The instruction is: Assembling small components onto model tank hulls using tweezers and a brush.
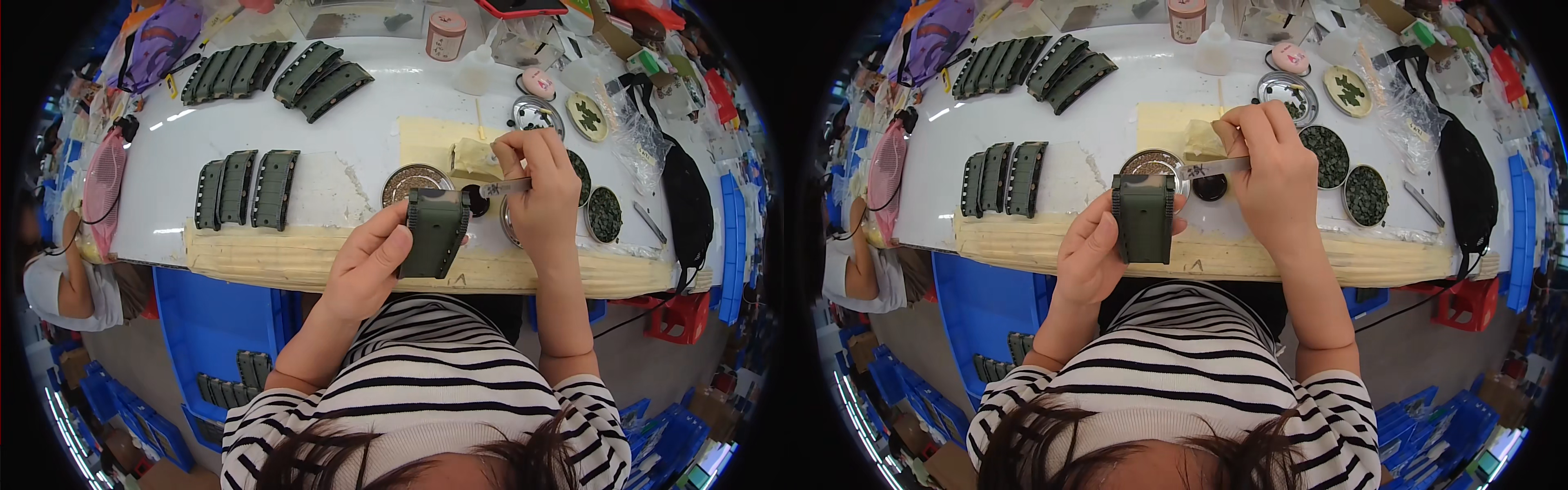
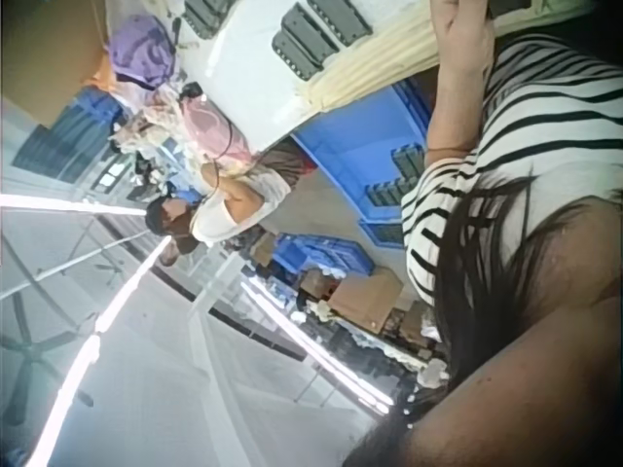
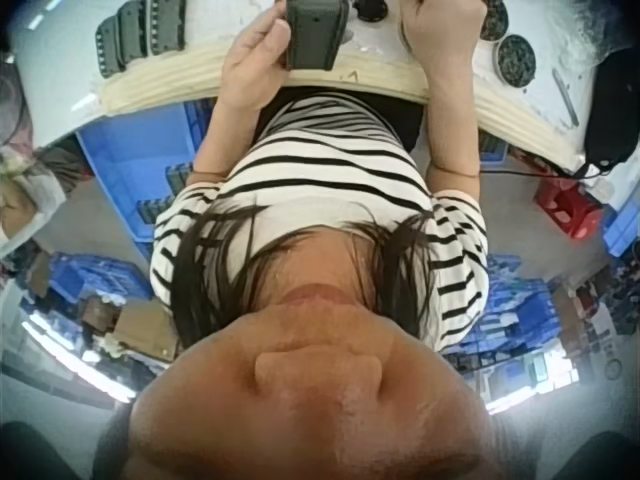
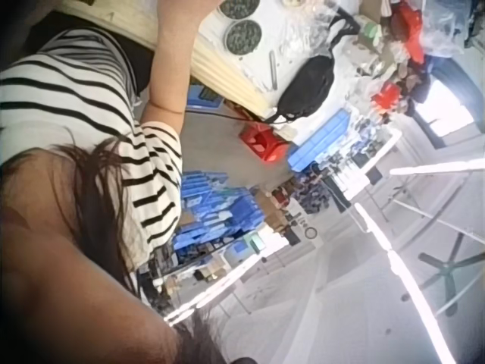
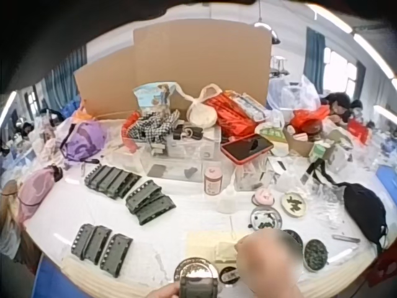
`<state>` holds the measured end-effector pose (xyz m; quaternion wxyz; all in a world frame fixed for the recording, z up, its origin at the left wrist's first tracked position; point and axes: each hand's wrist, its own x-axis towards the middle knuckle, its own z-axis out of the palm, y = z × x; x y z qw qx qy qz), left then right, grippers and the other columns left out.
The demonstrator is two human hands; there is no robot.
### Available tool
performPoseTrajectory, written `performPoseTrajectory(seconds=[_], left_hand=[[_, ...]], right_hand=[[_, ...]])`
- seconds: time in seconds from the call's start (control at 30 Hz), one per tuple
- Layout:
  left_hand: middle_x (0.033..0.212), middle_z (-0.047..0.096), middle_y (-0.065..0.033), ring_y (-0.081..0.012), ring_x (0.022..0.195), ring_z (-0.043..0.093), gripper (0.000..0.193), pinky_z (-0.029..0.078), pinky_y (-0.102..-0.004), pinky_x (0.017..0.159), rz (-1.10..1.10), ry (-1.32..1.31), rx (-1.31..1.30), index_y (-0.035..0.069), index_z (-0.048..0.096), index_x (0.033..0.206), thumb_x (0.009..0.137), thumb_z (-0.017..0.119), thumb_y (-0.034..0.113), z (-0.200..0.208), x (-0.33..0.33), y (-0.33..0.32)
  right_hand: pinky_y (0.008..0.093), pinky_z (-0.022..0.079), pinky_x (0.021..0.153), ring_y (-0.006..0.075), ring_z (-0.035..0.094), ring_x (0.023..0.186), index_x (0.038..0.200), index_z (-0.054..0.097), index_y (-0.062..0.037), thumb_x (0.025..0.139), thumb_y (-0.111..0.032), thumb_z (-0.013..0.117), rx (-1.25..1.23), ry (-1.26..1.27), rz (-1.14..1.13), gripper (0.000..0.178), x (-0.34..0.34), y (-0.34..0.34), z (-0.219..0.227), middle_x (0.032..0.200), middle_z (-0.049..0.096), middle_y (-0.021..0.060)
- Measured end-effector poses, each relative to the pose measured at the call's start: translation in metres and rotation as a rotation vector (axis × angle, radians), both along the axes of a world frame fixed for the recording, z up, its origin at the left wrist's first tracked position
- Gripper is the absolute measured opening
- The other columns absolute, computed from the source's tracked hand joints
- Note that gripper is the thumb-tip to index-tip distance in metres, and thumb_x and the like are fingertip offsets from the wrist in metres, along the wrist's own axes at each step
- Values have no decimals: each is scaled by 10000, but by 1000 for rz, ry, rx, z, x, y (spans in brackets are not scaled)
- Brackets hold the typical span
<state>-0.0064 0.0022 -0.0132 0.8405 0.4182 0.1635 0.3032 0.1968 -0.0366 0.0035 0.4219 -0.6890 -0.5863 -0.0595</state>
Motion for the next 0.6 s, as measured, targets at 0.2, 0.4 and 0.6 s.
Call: performPoseTrajectory(seconds=[0.2, 0.4, 0.6], left_hand=[[1210, 559, -253, -310, 1005, 613, 638, 466, -443, 941, -24, -99, -201, -71, 422, 1313, 1010, 211, 449, -4, -2, 2], [1115, 617, -209, -284, 976, 625, 663, 485, -422, 909, -20, 74, -78, -67, 493, 1255, 1012, 187, 468, -4, -1, 3], [1083, 625, -200, -288, 974, 633, 610, 511, -426, 890, 66, 60, -76, -81, 515, 1215, 1026, 206, 409, -6, 0, -2]], right_hand=[[283, 420, 507, 162, 537, 580, 993, 668, -41, 785, -4, 690, 77, 29, 18, 213, -9, -10, 14, 752, 537, 64], [235, 400, 486, 119, 520, 589, 1035, 707, -51, 708, 26, 743, 63, 125, 238, 338, -33, -37, 27, 734, 570, 41], [231, 437, 502, 126, 559, 581, 1058, 701, -38, 702, 16, 751, 37, 150, 305, 364, -43, -40, 23, 748, 598, 61]])
